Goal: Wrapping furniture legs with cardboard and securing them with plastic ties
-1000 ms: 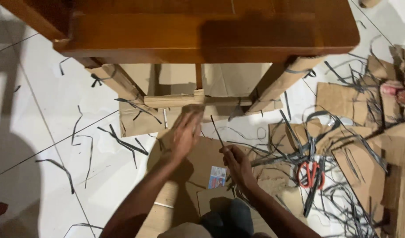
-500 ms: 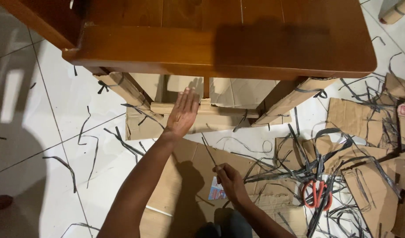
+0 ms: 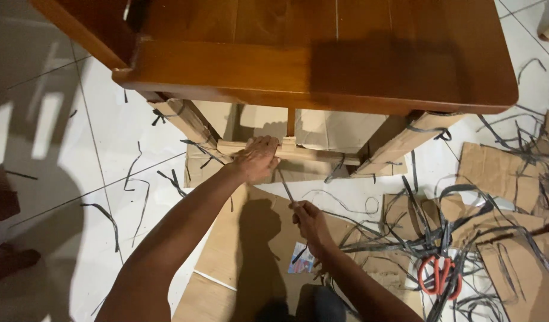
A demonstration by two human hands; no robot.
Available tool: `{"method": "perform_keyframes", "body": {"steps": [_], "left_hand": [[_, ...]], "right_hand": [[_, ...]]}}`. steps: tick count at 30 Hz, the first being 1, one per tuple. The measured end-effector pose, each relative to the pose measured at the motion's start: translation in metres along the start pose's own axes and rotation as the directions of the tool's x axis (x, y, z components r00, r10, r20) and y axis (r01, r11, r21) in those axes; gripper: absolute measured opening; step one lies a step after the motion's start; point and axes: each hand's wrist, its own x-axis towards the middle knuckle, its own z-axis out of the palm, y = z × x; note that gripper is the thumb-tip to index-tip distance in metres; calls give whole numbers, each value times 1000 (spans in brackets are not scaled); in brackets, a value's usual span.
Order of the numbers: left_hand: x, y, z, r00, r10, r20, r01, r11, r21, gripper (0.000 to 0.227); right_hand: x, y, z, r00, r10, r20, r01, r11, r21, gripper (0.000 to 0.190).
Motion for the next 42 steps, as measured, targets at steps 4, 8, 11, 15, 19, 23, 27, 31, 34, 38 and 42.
{"method": "perform_keyframes", "body": {"steps": [4, 8, 11, 15, 19, 23, 27, 31, 34, 38, 42], "left_hand": [[-9, 3, -28, 985, -29, 168, 71, 965, -251, 26], [-11, 12, -35, 991, -81, 110, 121, 892, -435, 26], [-10, -1, -21, 979, -158, 125, 195, 898, -395, 25], [-11, 7, -45, 987, -120, 107, 152, 913, -380, 24], [4, -10, -25, 977, -199, 75, 212, 895, -393, 29], [6, -13, -19, 979, -200, -25, 184, 938, -295, 42], [4, -10, -30, 980, -197, -35, 173, 923, -344, 29], [6, -22, -4, 972, -184, -148, 107, 903, -416, 13], [5, -27, 10, 953, -175, -246, 70, 922, -382, 12], [-9, -24, 5, 946, -155, -285, 54, 941, -333, 16], [-10, -26, -5, 938, -104, -331, 1, 955, -297, 20]], "right_hand": [[41, 10, -4, 996, 80, -41, -73, 987, 142, 22], [82, 5, 16, 997, 68, -40, -58, 974, 219, 24], [110, -5, 42, 998, 50, -26, -35, 914, 404, 11], [142, -11, 64, 998, 53, 33, -62, 778, 625, 11], [173, 19, 68, 988, -105, 112, 5, 753, 659, 21], [181, 32, 39, 883, -421, 207, 367, 894, 257, 34], [196, 36, 45, 753, -620, 222, 658, 700, -278, 47], [160, -15, 67, 979, -153, 135, 57, 842, 536, 27], [134, -34, 75, 995, -44, 92, -18, 816, 578, 17], [109, -21, 74, 998, -30, -52, 47, 933, 356, 9], [99, -4, 66, 944, -310, -112, 322, 940, 114, 16]]}}
